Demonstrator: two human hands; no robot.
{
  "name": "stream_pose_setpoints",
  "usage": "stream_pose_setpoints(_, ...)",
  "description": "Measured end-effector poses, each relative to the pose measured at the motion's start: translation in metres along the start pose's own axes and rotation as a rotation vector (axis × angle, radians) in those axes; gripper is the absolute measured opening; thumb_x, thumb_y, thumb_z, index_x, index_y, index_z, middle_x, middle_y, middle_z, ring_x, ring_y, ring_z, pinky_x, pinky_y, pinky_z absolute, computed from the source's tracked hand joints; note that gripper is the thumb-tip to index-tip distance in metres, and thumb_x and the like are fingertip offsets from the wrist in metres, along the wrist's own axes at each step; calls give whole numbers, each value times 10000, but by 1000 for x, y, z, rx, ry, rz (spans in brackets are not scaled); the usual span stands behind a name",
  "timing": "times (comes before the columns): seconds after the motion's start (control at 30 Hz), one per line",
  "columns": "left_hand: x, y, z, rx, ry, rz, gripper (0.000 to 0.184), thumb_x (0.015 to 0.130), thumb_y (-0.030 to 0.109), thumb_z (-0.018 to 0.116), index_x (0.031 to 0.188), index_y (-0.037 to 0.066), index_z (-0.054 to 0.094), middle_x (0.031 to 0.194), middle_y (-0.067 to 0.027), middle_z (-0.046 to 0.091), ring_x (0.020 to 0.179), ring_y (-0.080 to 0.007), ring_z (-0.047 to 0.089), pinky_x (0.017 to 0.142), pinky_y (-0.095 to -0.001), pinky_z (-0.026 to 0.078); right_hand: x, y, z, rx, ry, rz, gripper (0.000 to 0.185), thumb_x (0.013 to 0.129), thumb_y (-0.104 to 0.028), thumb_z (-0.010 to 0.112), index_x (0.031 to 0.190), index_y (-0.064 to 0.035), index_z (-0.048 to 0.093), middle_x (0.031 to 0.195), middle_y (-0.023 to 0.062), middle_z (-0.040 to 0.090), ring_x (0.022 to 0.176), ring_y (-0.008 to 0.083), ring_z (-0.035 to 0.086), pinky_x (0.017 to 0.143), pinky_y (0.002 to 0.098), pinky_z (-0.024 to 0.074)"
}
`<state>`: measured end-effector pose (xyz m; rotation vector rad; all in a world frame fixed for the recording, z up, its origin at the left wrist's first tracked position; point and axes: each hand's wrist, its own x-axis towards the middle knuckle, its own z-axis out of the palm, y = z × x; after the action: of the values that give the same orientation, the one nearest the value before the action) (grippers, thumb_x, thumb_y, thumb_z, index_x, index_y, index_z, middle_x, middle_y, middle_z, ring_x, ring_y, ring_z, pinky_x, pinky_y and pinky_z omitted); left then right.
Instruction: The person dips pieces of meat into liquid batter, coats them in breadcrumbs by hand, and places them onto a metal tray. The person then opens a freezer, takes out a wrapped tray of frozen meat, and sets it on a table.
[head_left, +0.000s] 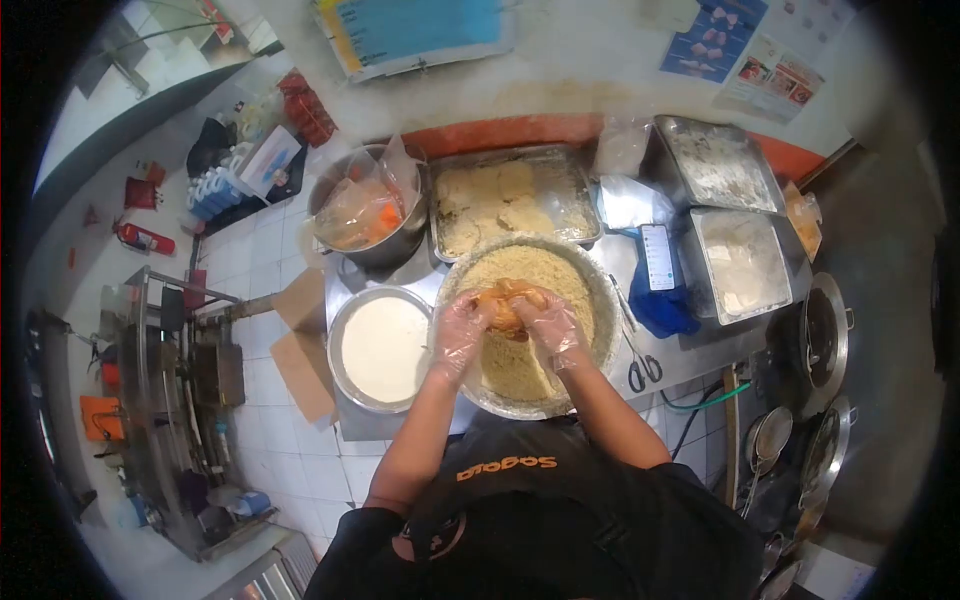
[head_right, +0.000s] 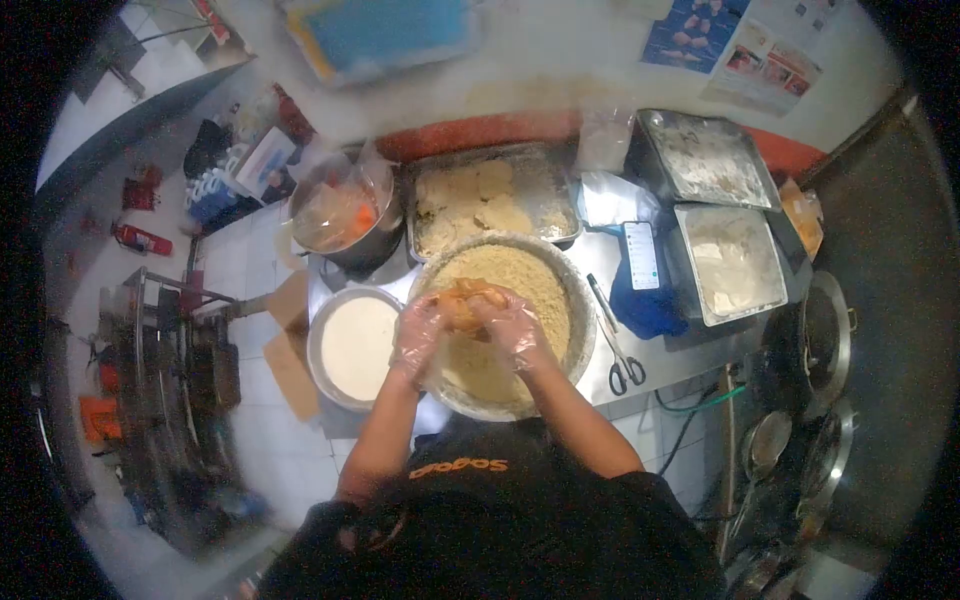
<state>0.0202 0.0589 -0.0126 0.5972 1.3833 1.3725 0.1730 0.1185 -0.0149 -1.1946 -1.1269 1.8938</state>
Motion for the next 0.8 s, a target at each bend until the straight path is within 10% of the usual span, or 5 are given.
stream_pose_setpoints(0.2,0,-11,-9,37,-27,2,358,910,75,681,1253,5,605,1114,-44,659,985,-117,610,819,-272,516,-22,-17,3,152,-11,35,445,960,-345,672,1251,-10,651,988,82,715,820,169,651,740,342,525)
stream_pose_setpoints(0.5,-12,-9,20,53,9,107,486,864,-14,689,1325,26,541,1171,-73,650,1085,-156,619,924,-315,523,-5,10,-7,-544,168,-51,576,970,-384,631,1371,23,551,1128,130,714,1022,208,672,915,325,518)
stream_pose_setpoints(0.7,-1,-19,-6,189,-91,338,497,885,0,703,1355,-10,542,1221,-75,647,1119,-172,618,963,-321,517,-25,-45,-17,602,-262,113,554,867,-120,731,1351,81,550,1087,105,689,959,170,658,887,307,534)
stream_pose_setpoints(0.8,-6,-14,-2,226,-78,393,458,877,-27,691,1320,15,584,1213,-75,644,1109,-172,622,959,-314,514,-11,-33,-23,48,-287,157,614,823,-61,749,1381,67,528,1166,112,672,986,181,654,891,318,539)
